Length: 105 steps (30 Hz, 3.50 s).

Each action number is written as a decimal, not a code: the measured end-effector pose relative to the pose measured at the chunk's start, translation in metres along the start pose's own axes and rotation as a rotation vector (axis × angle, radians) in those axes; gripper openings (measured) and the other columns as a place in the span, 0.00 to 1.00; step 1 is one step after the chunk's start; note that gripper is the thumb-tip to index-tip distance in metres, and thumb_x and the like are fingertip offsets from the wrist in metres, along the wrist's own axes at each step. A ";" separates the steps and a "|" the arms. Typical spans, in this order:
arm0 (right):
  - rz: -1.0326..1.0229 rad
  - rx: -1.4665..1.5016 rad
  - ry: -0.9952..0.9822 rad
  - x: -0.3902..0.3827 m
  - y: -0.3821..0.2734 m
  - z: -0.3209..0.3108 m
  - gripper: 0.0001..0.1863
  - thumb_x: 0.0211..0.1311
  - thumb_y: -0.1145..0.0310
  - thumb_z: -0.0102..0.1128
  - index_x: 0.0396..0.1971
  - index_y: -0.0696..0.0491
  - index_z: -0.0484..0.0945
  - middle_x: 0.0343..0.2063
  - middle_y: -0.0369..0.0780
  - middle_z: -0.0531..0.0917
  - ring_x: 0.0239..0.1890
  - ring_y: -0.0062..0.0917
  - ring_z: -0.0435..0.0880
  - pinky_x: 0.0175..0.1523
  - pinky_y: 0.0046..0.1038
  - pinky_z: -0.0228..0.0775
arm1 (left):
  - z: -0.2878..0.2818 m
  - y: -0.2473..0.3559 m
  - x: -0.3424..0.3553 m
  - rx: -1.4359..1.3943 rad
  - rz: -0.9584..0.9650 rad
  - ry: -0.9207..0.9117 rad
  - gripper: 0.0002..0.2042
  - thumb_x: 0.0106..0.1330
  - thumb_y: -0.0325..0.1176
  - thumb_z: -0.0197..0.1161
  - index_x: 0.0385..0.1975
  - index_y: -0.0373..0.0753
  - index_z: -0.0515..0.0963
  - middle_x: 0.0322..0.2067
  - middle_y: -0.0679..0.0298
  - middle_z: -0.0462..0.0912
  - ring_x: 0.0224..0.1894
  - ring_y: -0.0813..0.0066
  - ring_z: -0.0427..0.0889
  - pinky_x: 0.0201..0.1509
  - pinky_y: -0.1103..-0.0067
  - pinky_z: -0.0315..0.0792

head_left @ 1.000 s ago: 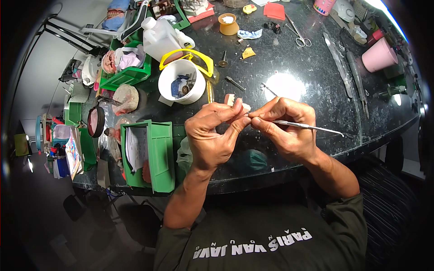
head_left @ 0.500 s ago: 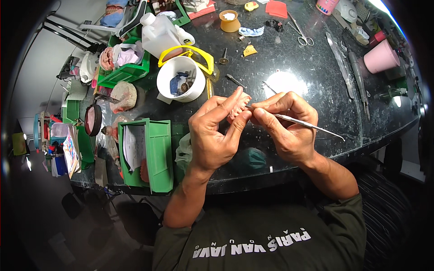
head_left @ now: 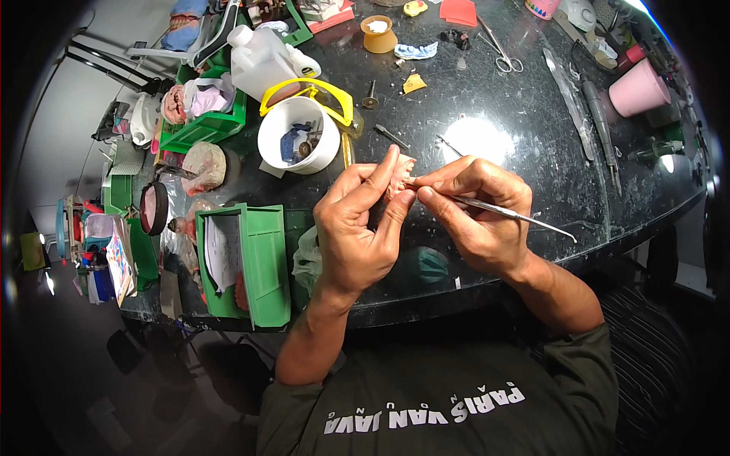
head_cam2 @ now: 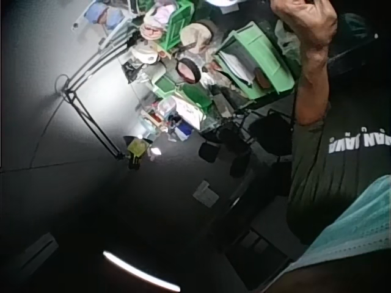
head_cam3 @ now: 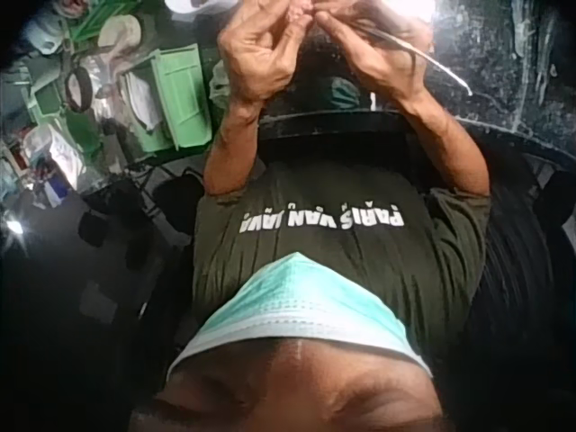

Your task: The person takes a dental denture model out of a plastic bin and carves it using a metal dental tool.

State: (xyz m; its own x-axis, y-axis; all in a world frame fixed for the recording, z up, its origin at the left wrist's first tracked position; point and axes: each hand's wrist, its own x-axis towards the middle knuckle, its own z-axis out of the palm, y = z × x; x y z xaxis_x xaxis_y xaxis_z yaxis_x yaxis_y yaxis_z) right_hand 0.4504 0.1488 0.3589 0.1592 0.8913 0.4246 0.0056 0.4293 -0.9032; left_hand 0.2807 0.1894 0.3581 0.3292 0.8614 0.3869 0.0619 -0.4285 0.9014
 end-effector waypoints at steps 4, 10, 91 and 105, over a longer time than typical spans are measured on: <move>0.056 0.002 0.020 0.000 -0.004 0.000 0.07 0.60 0.85 0.67 0.26 0.62 0.78 0.32 0.47 0.88 0.31 0.19 0.86 0.33 0.20 0.78 | 0.004 -0.005 -0.003 -0.092 -0.006 0.049 0.23 0.62 0.17 0.70 0.58 0.30 0.79 0.45 0.51 0.86 0.47 0.70 0.86 0.51 0.79 0.80; 0.075 0.039 0.025 0.003 -0.005 0.000 0.03 0.62 0.83 0.66 0.30 0.63 0.80 0.32 0.46 0.88 0.33 0.20 0.87 0.37 0.22 0.80 | 0.002 -0.001 -0.001 -0.050 -0.054 0.048 0.23 0.61 0.17 0.72 0.57 0.29 0.79 0.47 0.51 0.86 0.47 0.72 0.86 0.52 0.79 0.79; 0.211 0.238 0.121 0.006 -0.012 -0.016 0.07 0.62 0.80 0.59 0.26 0.57 0.72 0.26 0.41 0.84 0.36 0.28 0.89 0.48 0.33 0.80 | 0.019 -0.008 -0.004 -0.201 0.095 0.289 0.20 0.64 0.16 0.68 0.56 0.25 0.73 0.43 0.53 0.85 0.45 0.70 0.86 0.55 0.76 0.79; 0.159 -0.900 -0.388 -0.002 -0.011 -0.017 0.11 0.54 0.70 0.64 0.22 0.58 0.72 0.13 0.51 0.77 0.19 0.52 0.81 0.26 0.48 0.74 | 0.001 -0.001 0.000 -0.230 -0.025 0.161 0.20 0.72 0.22 0.61 0.62 0.25 0.69 0.48 0.56 0.81 0.49 0.74 0.81 0.57 0.79 0.75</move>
State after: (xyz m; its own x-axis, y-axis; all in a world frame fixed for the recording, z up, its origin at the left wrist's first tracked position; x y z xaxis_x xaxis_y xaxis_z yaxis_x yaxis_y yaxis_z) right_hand 0.4671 0.1404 0.3667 -0.1101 0.9840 0.1404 0.7852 0.1727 -0.5947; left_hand 0.2814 0.1896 0.3570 0.1757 0.9108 0.3736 -0.1539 -0.3495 0.9242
